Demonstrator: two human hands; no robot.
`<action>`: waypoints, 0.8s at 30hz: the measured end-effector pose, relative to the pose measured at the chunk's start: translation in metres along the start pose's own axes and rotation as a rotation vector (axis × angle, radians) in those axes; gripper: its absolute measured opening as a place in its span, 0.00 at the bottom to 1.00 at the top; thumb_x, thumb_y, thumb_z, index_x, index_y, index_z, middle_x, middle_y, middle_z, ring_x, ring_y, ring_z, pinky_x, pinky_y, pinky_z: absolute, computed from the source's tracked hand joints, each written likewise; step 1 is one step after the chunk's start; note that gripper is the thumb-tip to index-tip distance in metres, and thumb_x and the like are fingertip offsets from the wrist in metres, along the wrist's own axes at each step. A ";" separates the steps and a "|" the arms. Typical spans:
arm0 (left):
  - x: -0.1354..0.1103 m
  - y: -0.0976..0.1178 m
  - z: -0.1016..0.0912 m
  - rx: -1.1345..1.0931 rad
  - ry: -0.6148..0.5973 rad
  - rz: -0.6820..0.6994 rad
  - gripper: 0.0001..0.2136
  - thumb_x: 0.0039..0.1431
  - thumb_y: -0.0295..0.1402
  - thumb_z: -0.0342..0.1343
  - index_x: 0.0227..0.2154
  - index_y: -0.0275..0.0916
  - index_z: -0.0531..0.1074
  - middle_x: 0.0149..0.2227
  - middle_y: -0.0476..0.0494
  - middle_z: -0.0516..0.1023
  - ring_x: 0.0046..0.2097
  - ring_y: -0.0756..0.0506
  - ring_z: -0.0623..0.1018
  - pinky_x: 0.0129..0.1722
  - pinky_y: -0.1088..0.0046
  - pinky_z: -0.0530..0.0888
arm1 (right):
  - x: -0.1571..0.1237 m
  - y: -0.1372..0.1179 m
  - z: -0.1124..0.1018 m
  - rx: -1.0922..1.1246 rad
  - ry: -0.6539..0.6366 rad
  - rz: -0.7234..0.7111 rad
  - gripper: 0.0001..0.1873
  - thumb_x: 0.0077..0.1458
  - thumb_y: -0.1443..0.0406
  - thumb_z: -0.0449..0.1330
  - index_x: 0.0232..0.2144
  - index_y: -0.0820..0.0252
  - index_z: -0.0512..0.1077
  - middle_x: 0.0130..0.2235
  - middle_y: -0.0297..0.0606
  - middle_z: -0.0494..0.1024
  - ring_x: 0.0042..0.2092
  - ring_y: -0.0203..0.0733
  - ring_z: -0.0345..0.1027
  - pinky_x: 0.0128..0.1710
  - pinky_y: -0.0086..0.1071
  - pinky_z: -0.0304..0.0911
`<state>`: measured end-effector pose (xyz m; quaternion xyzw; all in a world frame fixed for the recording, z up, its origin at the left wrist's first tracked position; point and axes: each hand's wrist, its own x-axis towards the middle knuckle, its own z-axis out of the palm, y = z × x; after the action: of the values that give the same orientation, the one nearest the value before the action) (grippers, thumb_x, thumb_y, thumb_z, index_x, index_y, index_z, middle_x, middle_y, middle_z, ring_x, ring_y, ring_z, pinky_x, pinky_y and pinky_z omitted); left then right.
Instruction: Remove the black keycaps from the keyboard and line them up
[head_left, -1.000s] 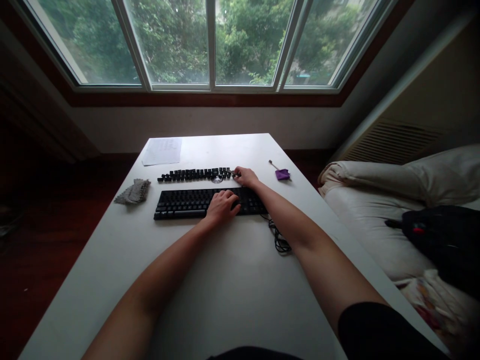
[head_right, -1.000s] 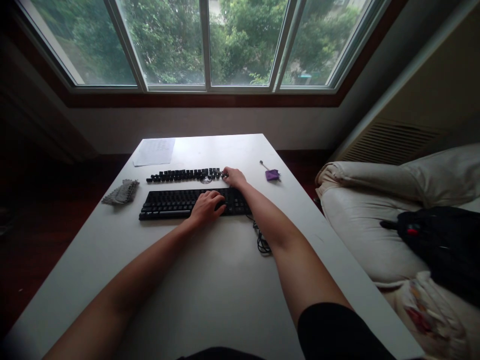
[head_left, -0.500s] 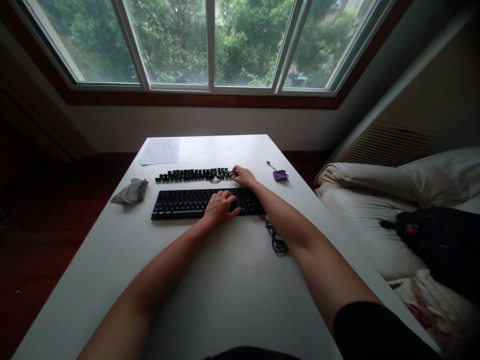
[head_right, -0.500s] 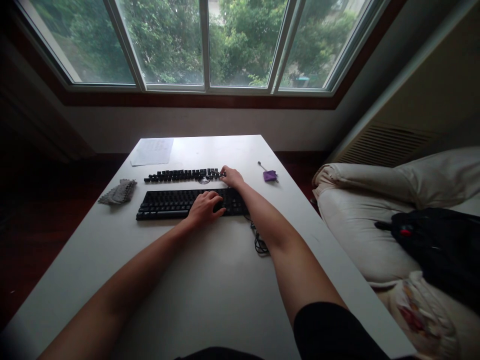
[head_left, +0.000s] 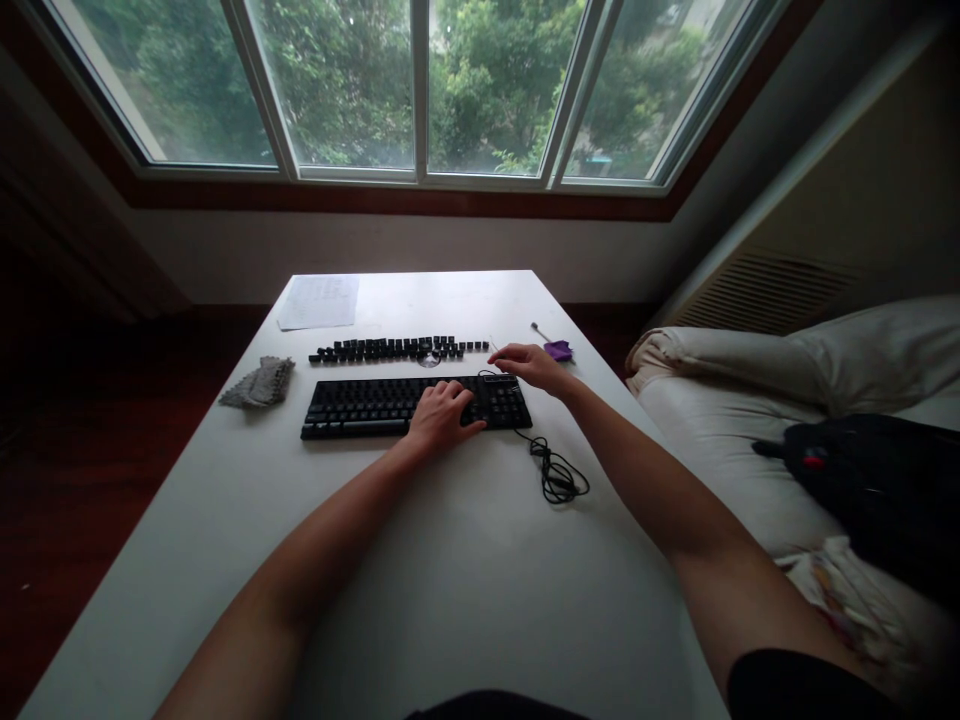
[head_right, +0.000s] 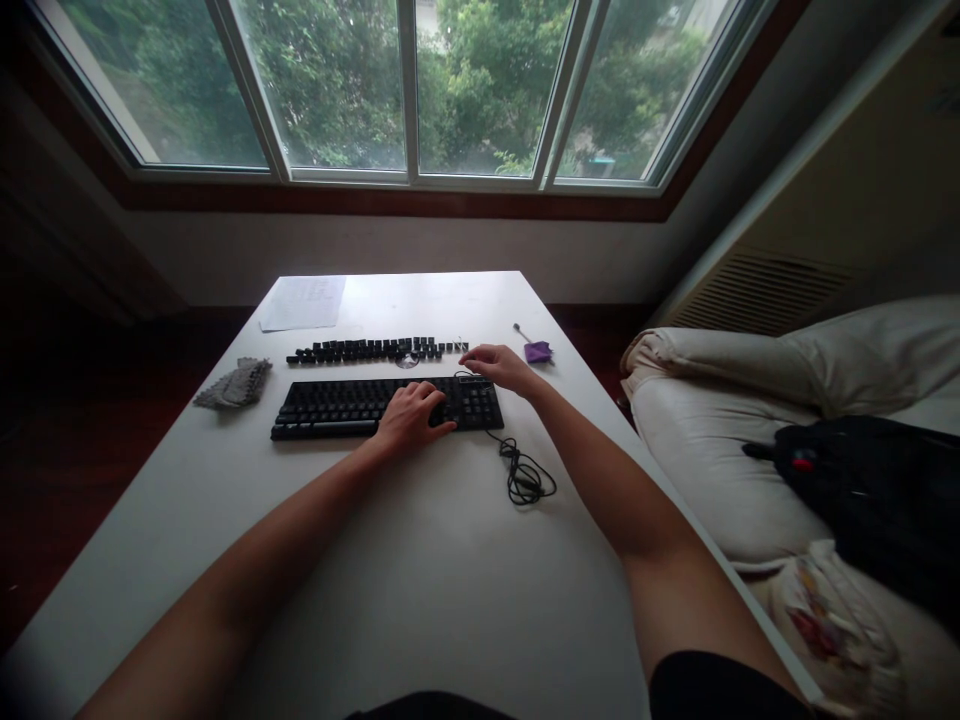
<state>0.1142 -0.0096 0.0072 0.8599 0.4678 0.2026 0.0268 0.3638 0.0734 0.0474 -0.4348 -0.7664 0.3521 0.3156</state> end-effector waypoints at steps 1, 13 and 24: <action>0.000 0.000 0.000 0.000 0.002 -0.002 0.21 0.59 0.53 0.60 0.48 0.45 0.73 0.50 0.40 0.73 0.52 0.37 0.70 0.51 0.58 0.67 | -0.006 -0.001 -0.003 0.005 0.000 0.008 0.21 0.55 0.51 0.64 0.43 0.59 0.81 0.34 0.38 0.78 0.35 0.40 0.69 0.37 0.34 0.65; 0.000 -0.002 0.002 -0.027 -0.002 -0.015 0.22 0.60 0.54 0.59 0.48 0.46 0.73 0.51 0.40 0.73 0.53 0.37 0.70 0.52 0.58 0.67 | -0.019 0.018 0.008 0.324 0.156 0.079 0.23 0.47 0.50 0.72 0.40 0.59 0.78 0.35 0.38 0.81 0.36 0.42 0.76 0.41 0.39 0.73; -0.001 -0.002 0.002 -0.014 0.011 0.003 0.22 0.60 0.54 0.59 0.48 0.44 0.73 0.51 0.40 0.73 0.52 0.37 0.70 0.51 0.58 0.67 | -0.012 0.021 0.007 0.406 0.029 0.163 0.24 0.46 0.52 0.73 0.41 0.60 0.78 0.37 0.40 0.82 0.38 0.42 0.78 0.38 0.35 0.75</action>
<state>0.1126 -0.0094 0.0046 0.8593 0.4651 0.2107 0.0299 0.3724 0.0684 0.0243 -0.4280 -0.6374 0.5172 0.3782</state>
